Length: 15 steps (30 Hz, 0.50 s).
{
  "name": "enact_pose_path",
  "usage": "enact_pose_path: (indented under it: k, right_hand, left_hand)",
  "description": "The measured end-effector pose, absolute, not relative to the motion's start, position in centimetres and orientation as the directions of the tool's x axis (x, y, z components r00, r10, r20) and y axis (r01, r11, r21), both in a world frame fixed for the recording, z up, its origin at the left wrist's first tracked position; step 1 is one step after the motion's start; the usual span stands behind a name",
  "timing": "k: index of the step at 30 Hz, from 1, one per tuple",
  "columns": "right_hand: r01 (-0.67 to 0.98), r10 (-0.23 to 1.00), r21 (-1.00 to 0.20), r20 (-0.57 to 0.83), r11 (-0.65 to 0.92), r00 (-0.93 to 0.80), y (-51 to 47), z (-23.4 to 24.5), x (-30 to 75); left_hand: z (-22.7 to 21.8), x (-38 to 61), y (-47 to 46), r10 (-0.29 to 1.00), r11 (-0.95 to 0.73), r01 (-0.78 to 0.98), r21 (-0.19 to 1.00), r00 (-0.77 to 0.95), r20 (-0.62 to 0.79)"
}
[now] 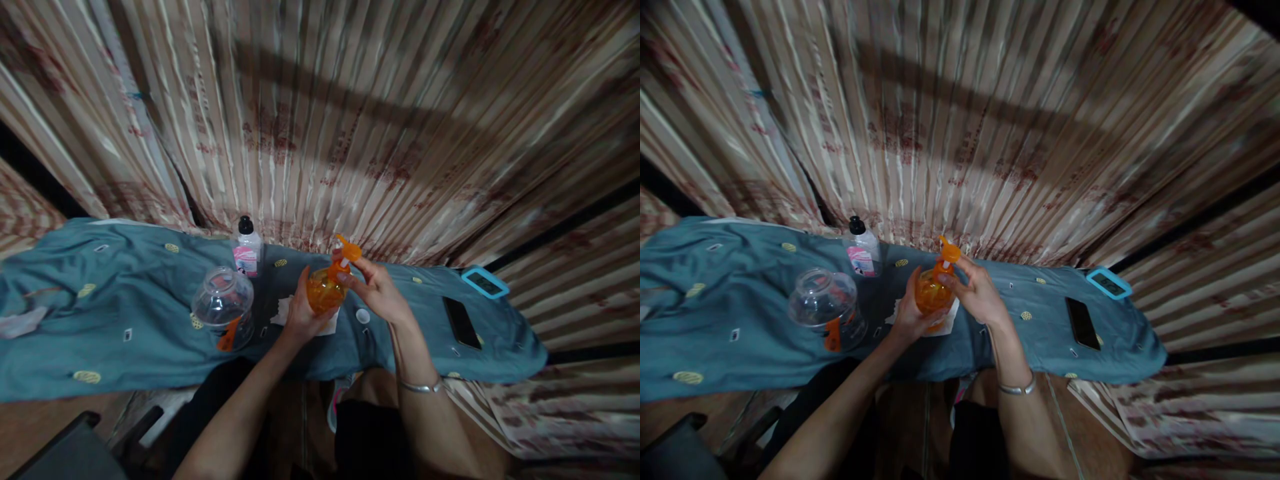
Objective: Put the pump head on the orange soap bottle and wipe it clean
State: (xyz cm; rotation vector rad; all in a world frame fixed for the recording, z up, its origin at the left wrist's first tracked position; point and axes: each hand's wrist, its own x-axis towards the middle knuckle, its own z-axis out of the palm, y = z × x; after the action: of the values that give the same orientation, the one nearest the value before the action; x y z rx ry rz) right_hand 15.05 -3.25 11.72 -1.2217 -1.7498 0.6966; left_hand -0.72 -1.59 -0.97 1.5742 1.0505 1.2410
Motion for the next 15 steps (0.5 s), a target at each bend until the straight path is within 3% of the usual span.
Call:
enact_pose_path:
  k: [9,12,15]
  right_hand:
    - [0.598,0.829,-0.787,0.432,0.153,0.357,-3.9,10.2,10.7]
    - [0.57,0.873,-0.806,0.386,0.162,0.298,-4.4,10.2,11.4]
    - [0.489,0.946,-0.842,0.31,0.228,0.092,-4.5,10.7,13.4]
  left_hand:
    - [-0.5,-0.9,-1.5,0.964,-0.242,0.108,0.964,0.141,0.227]
    - [-0.7,-0.9,-1.5,0.965,-0.241,0.116,0.964,0.139,0.224]
    - [-1.0,-0.9,-1.5,0.949,-0.289,0.098,0.952,0.161,0.271]
